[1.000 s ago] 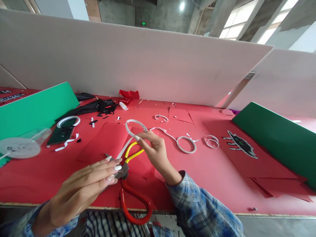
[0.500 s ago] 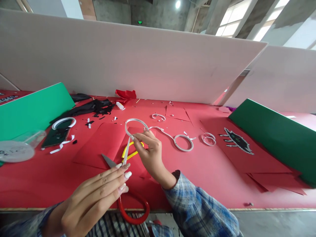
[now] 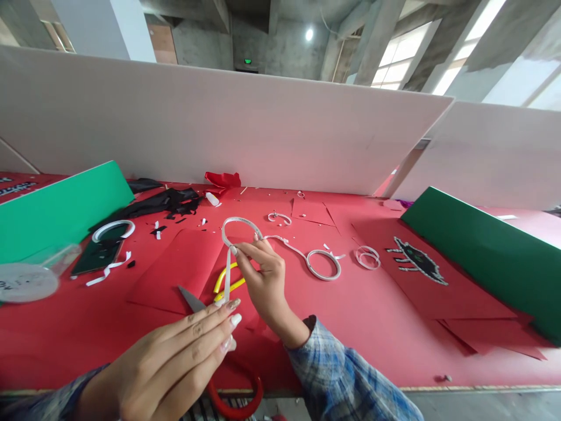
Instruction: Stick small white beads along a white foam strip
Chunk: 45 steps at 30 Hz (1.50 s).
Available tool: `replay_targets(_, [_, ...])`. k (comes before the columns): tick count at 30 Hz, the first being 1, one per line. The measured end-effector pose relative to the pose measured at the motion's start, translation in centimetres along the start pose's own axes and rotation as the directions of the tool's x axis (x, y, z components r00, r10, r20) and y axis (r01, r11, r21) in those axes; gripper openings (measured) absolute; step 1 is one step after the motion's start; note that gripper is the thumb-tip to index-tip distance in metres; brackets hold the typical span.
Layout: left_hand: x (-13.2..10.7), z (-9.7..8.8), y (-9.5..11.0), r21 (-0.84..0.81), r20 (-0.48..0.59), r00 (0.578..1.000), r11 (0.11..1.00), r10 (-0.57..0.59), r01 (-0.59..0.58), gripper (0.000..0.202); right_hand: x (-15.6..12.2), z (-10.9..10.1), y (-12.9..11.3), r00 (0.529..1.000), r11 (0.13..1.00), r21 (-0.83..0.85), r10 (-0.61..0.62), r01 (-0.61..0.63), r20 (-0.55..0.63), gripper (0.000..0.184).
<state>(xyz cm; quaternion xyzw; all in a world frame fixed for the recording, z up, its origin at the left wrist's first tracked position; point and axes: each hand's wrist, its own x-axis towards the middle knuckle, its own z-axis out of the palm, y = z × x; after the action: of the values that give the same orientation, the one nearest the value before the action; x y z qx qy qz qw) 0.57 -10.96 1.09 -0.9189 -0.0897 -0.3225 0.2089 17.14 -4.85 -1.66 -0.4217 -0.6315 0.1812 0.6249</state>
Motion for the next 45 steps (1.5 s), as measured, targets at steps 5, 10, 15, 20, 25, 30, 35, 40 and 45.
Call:
replay_targets(5, [1.0,0.3,-0.4,0.011,-0.009,1.0,1.0,0.025,-0.025,0.032,0.3,-0.2,-0.3,0.999,0.999,-0.011,0.049,-0.049,-0.024,0.014])
replay_targets(10, [1.2,1.5,0.8,-0.301,-0.065,0.995,0.953,-0.069,0.046,0.031,2.1,-1.3,1.8,0.978,0.989,-0.014,0.142,-0.145,-0.152,0.019])
replay_targets(15, [0.7,1.0,-0.9,-0.376,-0.115,0.933,0.884,-0.342,0.278,0.031,3.8,-2.4,5.5,0.988,0.883,-0.446,0.108,-0.148,-0.114,0.04])
replay_targets(20, [-1.3,-0.1,-5.0,-0.696,-0.242,0.381,0.434,-0.892,0.572,0.027,6.4,-3.1,8.5,0.99,0.768,-0.635,0.135,-0.081,0.036,0.027])
replay_targets(25, [-5.9,0.5,-6.2,-0.822,0.11,0.148,-0.007,-0.983,0.569,0.041,8.5,-3.8,8.9,0.949,0.673,-0.739,0.228,0.009,0.219,0.054])
replay_targets(30, [-8.1,2.2,-5.6,-0.799,0.313,0.016,-0.254,-0.95,0.545,0.051,7.0,-3.4,7.5,0.859,0.529,-0.813,0.269,0.246,0.435,0.058])
replay_targets(35, [-8.1,4.3,-5.1,-0.759,0.43,-0.037,-0.383,-0.902,0.527,0.05,2.7,-0.4,6.9,0.774,0.656,-0.645,0.144,0.392,0.617,0.051])
replay_targets(40, [-8.0,4.1,-4.8,-0.748,0.487,-0.06,-0.451,-0.871,0.486,0.046,-1.3,1.3,5.4,0.668,0.789,-0.335,-0.125,0.515,0.734,0.039])
replay_targets(45, [-7.5,3.1,-4.8,-0.748,0.531,0.022,-0.456,-0.847,0.482,0.043,-2.4,1.2,4.5,0.646,0.856,-0.23,-0.149,0.463,0.749,0.035])
